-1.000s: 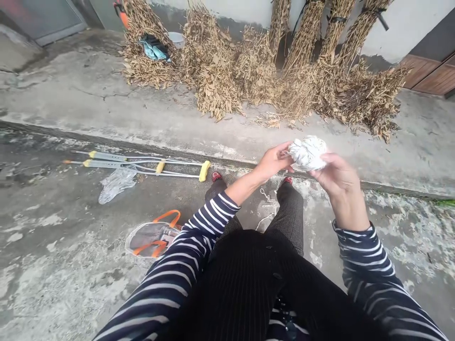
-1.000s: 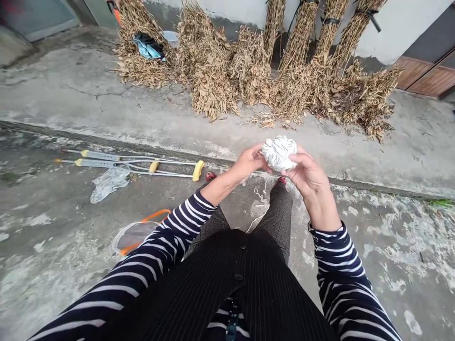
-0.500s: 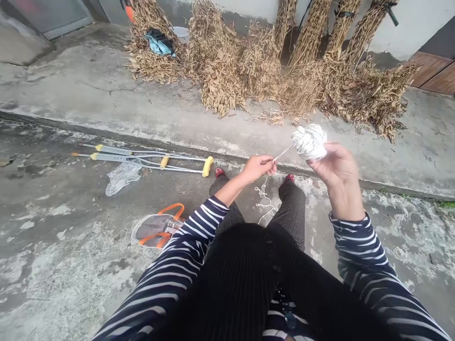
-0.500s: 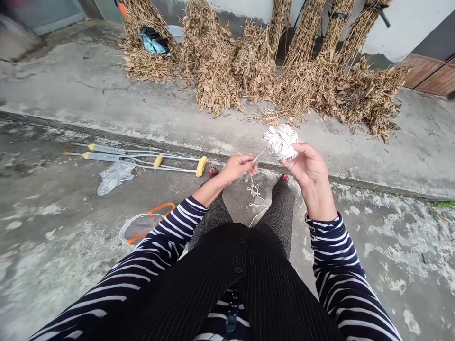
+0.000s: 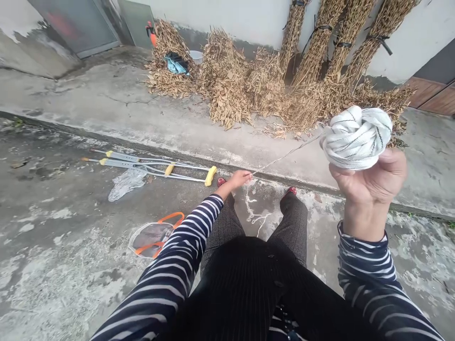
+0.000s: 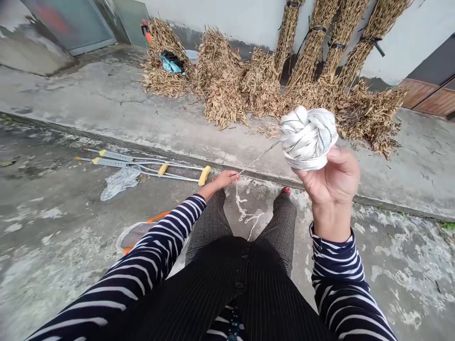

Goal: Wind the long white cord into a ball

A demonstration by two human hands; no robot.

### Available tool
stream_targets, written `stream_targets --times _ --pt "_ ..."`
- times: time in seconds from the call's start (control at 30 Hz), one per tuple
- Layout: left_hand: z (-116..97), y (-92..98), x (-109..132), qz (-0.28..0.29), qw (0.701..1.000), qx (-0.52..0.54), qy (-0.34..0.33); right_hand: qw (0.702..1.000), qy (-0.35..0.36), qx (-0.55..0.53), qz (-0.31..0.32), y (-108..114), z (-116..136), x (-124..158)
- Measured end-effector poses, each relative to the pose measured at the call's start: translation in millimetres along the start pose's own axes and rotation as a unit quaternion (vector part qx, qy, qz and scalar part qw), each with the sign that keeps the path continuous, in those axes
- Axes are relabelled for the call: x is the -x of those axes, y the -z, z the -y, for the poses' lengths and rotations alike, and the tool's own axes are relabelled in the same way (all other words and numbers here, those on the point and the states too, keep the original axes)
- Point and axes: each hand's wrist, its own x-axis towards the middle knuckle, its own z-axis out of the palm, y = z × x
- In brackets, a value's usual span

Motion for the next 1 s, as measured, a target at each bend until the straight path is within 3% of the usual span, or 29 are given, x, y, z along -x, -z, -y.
stream_targets --times 0.1,0.2,0.33,0.4,0.47,0.57,0.67,0.83,1.0 --pt "-25.6 -17.2 -13.8 -0.009 1.0 -0.017 -0.015 1.0 -0.009 -0.02 -0.011 -4.0 -8.2 -3.7" --pt "-65.4 -36.5 -15.4 -0.02 0.997 0.021 -0.069 0.997 -0.058 -0.044 -0.026 6.4 -35.5 -10.2" --pt "-122.4 -58.1 11.0 0.036 0.953 0.178 -0.243 0.987 -0.128 -0.07 -0.065 24.1 -79.4 -15.7" --pt "-140.7 -64.7 29.9 0.039 0.942 0.193 -0.273 0.983 -0.151 -0.068 -0.076 28.5 -94.4 -16.3" --pt "-147.6 -67.5 46.4 0.027 0.951 0.166 -0.261 0.983 -0.159 -0.059 -0.074 30.2 -101.6 -15.9" --pt "-139.3 -66.2 62.2 0.021 0.969 0.094 -0.227 0.985 -0.149 -0.049 -0.069 31.8 -100.7 -14.8" --pt "-117.2 -62.2 70.3 0.028 0.974 0.073 -0.213 0.987 -0.133 -0.048 -0.082 36.6 -94.8 -14.8" --pt "-77.3 -50.1 83.9 0.089 0.981 0.053 -0.162 0.988 -0.112 -0.03 -0.1 48.7 -91.6 -18.8" --pt "-56.3 -32.5 98.2 0.145 0.978 0.058 -0.139 0.99 -0.068 0.042 -0.115 51.9 -97.5 -29.1"
